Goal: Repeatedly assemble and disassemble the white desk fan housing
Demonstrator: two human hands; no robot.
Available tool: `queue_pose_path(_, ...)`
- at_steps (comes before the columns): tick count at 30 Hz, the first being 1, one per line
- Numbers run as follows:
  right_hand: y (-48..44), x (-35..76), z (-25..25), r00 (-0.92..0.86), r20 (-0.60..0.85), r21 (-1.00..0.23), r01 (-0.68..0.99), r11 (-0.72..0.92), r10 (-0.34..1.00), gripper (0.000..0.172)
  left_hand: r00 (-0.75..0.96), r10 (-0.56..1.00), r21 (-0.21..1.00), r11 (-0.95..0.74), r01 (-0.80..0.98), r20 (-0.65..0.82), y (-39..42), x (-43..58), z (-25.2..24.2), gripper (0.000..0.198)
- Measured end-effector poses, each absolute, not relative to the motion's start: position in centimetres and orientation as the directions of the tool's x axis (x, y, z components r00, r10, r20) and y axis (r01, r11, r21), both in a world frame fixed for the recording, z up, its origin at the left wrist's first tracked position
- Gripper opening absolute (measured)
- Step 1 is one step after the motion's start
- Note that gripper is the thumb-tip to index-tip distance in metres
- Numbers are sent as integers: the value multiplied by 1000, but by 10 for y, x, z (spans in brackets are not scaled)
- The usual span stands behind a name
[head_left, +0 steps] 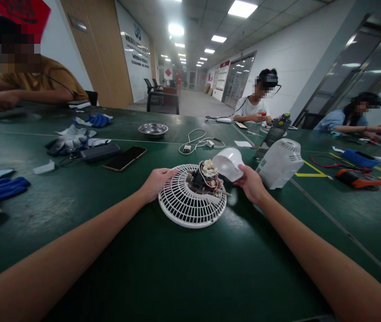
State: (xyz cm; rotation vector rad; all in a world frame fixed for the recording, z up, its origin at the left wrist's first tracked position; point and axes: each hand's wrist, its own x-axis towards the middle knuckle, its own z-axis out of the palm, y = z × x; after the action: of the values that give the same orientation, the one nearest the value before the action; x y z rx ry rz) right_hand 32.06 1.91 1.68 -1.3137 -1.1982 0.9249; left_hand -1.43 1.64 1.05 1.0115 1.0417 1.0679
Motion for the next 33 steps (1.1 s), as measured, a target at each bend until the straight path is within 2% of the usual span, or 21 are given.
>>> queue_pose_path(2, 8, 307, 23, 113, 88, -993, -73, 97, 990, 43, 161, 976, 972, 171, -164, -145, 17, -15, 9, 14)
queue_pose_path(4, -6, 293, 28, 84, 205, -971, -109, 213, 975, 40, 168, 977, 976, 160, -147, -134, 18, -17, 7, 17)
queue_pose_path(7, -26, 276, 35, 51, 420, -908, 35, 419, 906, 53, 170, 977, 978, 155, -138, -131, 20, -17, 4, 20)
queue_pose_path(10, -39, 267, 37, -77, 524, -822, 216, 527, 848, 73, 161, 979, 979, 146, -141, -123, 21, -17, 3, 21)
queue_pose_path(12, -44, 264, 38, -152, 555, -754, 323, 572, 818, 79, 155, 981, 981, 138, -139, -116, 21, -17, 2, 21)
queue_pose_path(16, -46, 261, 38, -205, 610, -609, 497, 618, 766, 76, 174, 978, 981, 142, -129, -118, 23, -19, -1, 25)
queue_pose_path(20, -44, 265, 40, -260, 595, -585, 508, 632, 760, 77, 184, 978, 990, 113, -81, -97, 24, -21, -3, 33)
queue_pose_path(23, -43, 269, 41, -310, 561, -582, 511, 632, 767, 80, 130, 991, 997, -24, 77, 13, 22, -21, 0, 46)
queue_pose_path(26, -43, 272, 41, -307, 535, -615, 497, 612, 787, 81, 87, 969, 894, -248, 373, 232, 17, -22, 8, 50)
queue_pose_path(28, -41, 274, 40, -317, 507, -650, 470, 597, 802, 83, 186, 910, 769, -412, 488, 370, 12, -21, 14, 49)
queue_pose_path(31, -39, 276, 40, -342, 483, -668, 450, 592, 806, 84, 435, 802, 607, -596, 527, 410, 5, -18, 24, 53)
queue_pose_path(33, -38, 278, 41, -361, 489, -654, 451, 607, 794, 84, 536, 743, 520, -666, 534, 402, 1, -16, 29, 56)
